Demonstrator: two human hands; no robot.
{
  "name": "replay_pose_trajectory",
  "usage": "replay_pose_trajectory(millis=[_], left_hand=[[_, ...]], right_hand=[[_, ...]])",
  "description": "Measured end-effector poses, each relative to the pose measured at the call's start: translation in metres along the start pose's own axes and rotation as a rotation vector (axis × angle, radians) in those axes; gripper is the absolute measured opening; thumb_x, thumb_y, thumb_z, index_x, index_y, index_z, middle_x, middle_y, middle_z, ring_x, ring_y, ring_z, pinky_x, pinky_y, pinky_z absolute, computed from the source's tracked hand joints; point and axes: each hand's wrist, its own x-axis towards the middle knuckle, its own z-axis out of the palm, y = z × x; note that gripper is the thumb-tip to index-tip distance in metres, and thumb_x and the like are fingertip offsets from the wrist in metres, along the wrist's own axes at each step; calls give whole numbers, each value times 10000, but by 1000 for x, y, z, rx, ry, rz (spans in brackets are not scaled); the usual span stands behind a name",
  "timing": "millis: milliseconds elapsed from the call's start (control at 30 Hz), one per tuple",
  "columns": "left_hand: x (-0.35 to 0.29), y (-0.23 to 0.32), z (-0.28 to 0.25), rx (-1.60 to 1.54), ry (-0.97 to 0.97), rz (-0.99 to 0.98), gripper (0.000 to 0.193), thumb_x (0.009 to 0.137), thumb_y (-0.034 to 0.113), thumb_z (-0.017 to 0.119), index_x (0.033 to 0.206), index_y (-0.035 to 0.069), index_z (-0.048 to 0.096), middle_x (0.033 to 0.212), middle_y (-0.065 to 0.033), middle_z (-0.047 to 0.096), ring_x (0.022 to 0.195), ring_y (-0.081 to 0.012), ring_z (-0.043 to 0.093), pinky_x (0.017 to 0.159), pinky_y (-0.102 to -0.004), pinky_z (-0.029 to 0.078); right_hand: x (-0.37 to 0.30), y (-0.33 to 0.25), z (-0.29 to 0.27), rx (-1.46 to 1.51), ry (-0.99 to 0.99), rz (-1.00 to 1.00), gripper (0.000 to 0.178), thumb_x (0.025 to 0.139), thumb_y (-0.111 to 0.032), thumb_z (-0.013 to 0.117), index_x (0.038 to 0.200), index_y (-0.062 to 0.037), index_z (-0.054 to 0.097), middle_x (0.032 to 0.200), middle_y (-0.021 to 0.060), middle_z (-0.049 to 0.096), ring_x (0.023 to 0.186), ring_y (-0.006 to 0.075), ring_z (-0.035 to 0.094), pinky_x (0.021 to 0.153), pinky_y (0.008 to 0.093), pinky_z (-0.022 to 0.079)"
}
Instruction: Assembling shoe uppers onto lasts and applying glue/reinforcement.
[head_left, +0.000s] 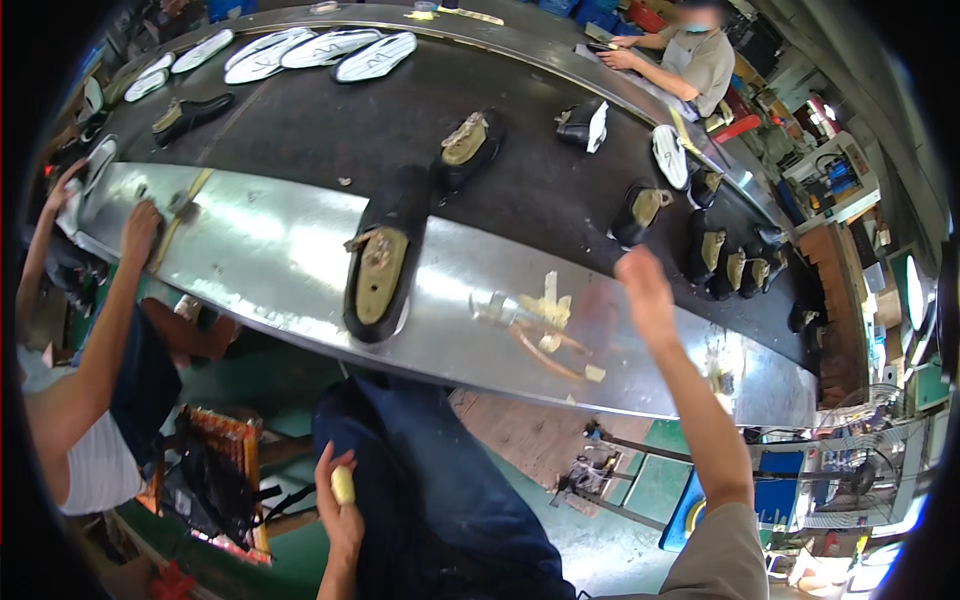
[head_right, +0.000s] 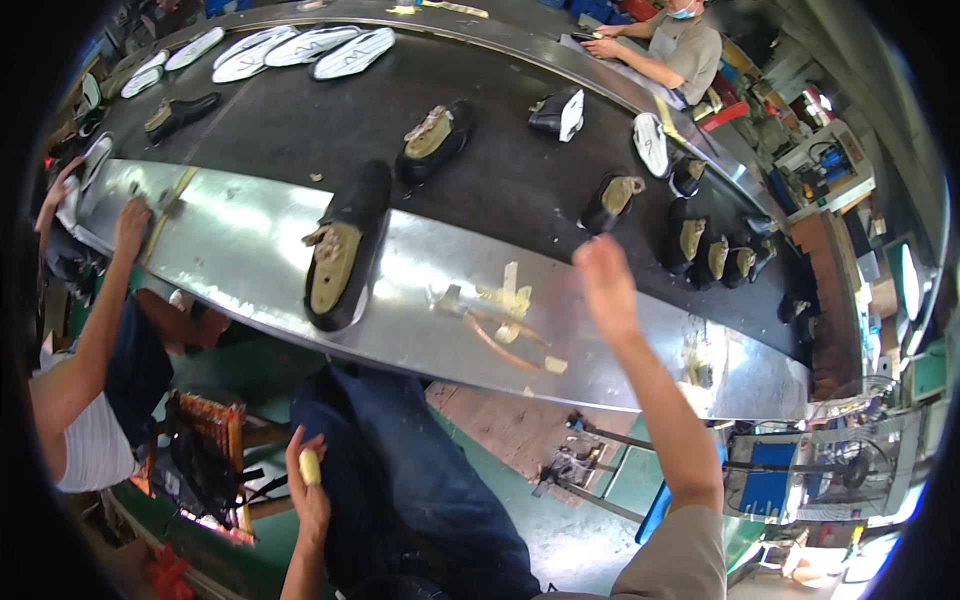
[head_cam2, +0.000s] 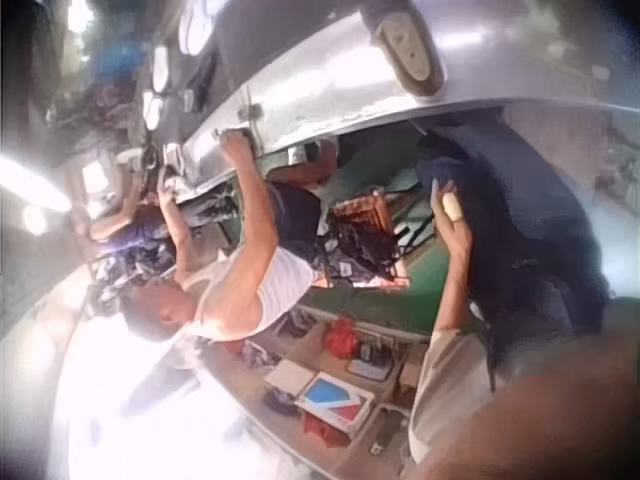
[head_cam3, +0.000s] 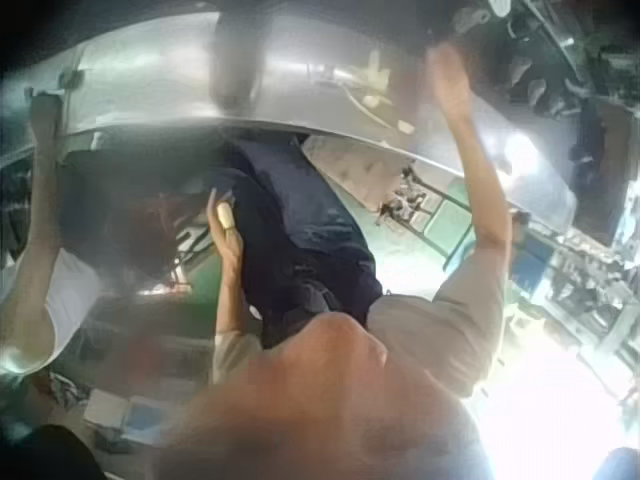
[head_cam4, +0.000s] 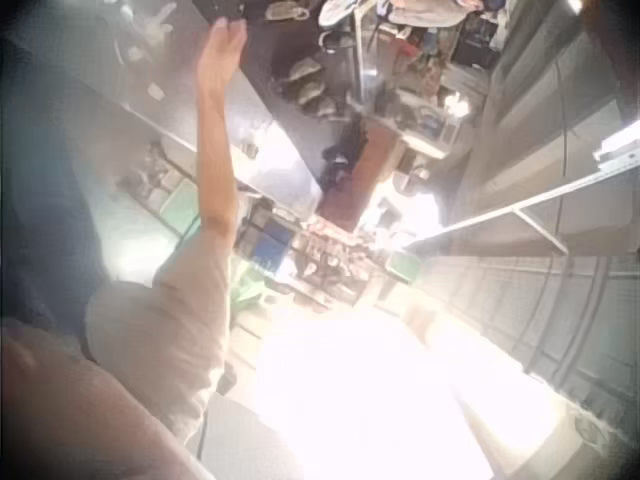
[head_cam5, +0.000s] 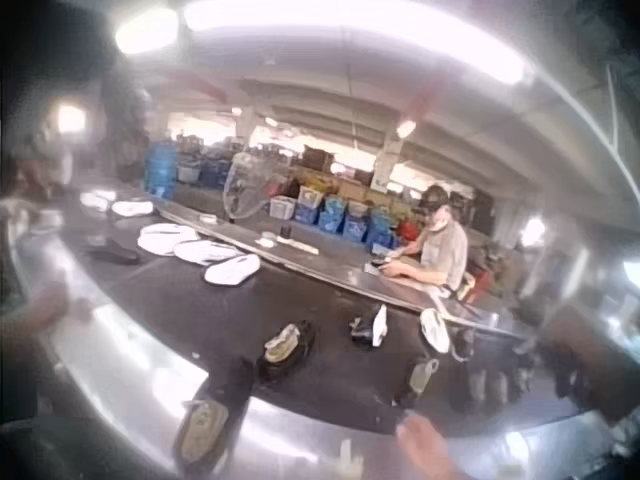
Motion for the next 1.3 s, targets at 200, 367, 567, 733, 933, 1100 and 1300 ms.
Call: replay_pose_trajectory(millis=[200,367,567,733,933,1100,1300], left_hand=[[27,-31,-4,262,142,-85,439,1056,248,504,1412,-7,533,1167,-146,680,1098,-220,639,979,-334,469],[79,-47,6,413,128,-107,371,1048,234,546,1294,-38,604,1050,-132,684,1009,-203,641,941,-319,465],[84,-51,-3,466,244,-119,407,1042,281,525,1243,-61,614,982,-141,681,959,-214,646,893,-331,477],[78,-38,-1,459,203,-140,382,1036,279,542,1223,-43,630,962,-135,683,929,-224,648,877,-328,480],[23,-16,-18,412,170,-81,304,997,157,549,1219,-24,651,987,-124,696,906,-214,661,817,-306,486],[-18,19,-7,115,-31,-59,323,1002,117,514,1249,-17,673,1038,-149,731,977,-231,710,902,-327,528],[-84,62,26,-696,36,-295,619,1087,478,454,1514,31,436,1348,-128,619,1231,-253,609,1048,-398,501]], right_hand=[[69,-23,112,-133,-129,-220,352,990,-245,661,1297,-75,633,1255,152,673,1142,304,661,928,392,536],[264,38,151,-574,193,-88,719,931,-425,688,1443,15,441,1424,266,508,1320,441,493,1101,506,421],[377,23,203,-620,295,453,1224,659,-726,807,1476,63,352,1507,276,457,1382,398,499,1136,498,426],[327,43,152,-507,355,453,1143,685,-615,808,1429,127,358,1468,313,486,1325,421,549,1084,460,476],[140,-28,55,670,-9,481,727,896,-568,665,1423,-89,517,1312,61,654,1134,212,664,909,373,546],[-73,-82,34,942,-298,220,853,979,-504,574,1634,-86,220,1555,149,461,1395,306,504,1020,507,517],[-336,-150,71,896,-681,336,1317,704,-521,918,1653,-58,131,1630,209,323,1445,356,439,1174,488,373]])
